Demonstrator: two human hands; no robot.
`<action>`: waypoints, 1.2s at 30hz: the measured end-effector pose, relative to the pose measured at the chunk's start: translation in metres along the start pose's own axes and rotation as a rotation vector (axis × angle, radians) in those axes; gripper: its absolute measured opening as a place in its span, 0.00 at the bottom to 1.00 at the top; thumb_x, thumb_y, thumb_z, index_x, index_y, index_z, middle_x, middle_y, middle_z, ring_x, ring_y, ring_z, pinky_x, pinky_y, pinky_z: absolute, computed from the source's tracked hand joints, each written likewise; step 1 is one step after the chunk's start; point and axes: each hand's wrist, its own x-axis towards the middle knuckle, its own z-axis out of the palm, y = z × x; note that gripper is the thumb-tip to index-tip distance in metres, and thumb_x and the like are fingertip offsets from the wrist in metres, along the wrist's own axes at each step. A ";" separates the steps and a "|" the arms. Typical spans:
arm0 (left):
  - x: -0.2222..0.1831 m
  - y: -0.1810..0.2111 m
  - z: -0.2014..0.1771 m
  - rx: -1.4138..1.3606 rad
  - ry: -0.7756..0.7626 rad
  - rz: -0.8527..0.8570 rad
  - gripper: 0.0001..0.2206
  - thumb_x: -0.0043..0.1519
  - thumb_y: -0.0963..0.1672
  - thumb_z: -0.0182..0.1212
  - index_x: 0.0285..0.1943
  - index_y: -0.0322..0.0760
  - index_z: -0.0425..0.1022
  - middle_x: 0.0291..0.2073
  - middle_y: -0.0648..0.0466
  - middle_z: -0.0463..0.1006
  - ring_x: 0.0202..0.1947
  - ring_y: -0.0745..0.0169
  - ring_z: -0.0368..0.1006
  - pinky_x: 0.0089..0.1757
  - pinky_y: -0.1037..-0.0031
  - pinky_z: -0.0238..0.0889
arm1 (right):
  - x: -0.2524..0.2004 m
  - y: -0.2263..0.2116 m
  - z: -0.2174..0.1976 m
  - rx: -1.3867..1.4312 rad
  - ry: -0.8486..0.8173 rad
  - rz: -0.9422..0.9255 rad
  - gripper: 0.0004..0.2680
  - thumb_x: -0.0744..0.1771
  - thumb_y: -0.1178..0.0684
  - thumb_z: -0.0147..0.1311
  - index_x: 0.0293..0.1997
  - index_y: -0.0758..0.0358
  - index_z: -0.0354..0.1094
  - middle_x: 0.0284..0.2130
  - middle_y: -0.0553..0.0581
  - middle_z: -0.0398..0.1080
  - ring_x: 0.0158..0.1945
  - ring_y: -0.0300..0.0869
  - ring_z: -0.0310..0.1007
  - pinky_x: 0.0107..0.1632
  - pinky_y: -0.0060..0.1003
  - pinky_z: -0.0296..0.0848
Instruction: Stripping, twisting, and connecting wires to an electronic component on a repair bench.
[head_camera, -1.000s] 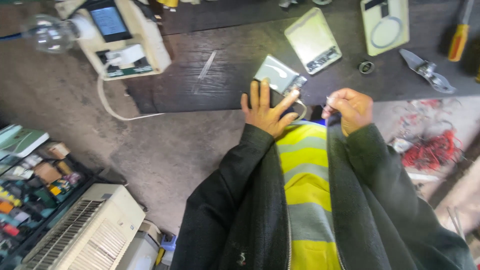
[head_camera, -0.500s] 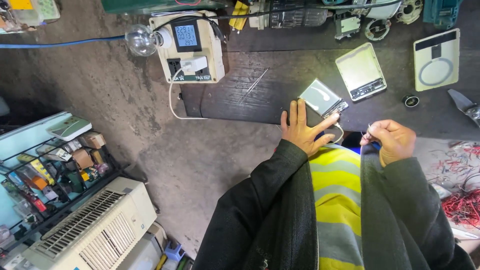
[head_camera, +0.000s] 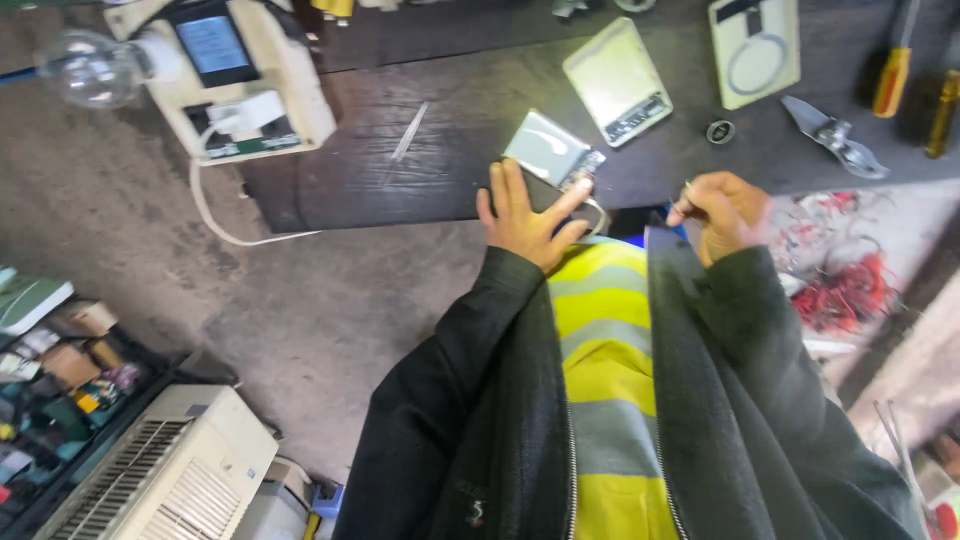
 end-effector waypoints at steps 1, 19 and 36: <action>0.002 -0.001 0.008 -0.011 -0.005 0.010 0.26 0.60 0.68 0.51 0.71 0.92 0.59 0.78 0.33 0.44 0.77 0.25 0.43 0.62 0.31 0.49 | 0.002 0.005 -0.006 -0.006 0.014 -0.001 0.02 0.63 0.63 0.55 0.28 0.67 0.68 0.19 0.62 0.66 0.21 0.46 0.70 0.28 0.36 0.74; -0.006 -0.003 0.013 0.019 -0.009 -0.003 0.25 0.66 0.68 0.35 0.74 0.92 0.53 0.80 0.38 0.31 0.80 0.33 0.31 0.65 0.30 0.42 | 0.014 -0.043 -0.027 0.151 0.193 -0.124 0.04 0.65 0.64 0.54 0.30 0.62 0.69 0.22 0.56 0.68 0.21 0.42 0.66 0.25 0.38 0.72; 0.003 0.003 -0.016 -0.071 -0.086 -0.045 0.25 0.60 0.67 0.45 0.69 0.91 0.60 0.78 0.32 0.46 0.78 0.25 0.39 0.62 0.29 0.44 | 0.051 -0.031 -0.074 -0.245 0.100 -0.326 0.07 0.75 0.52 0.58 0.53 0.64 0.68 0.51 0.64 0.77 0.33 0.45 0.78 0.27 0.32 0.73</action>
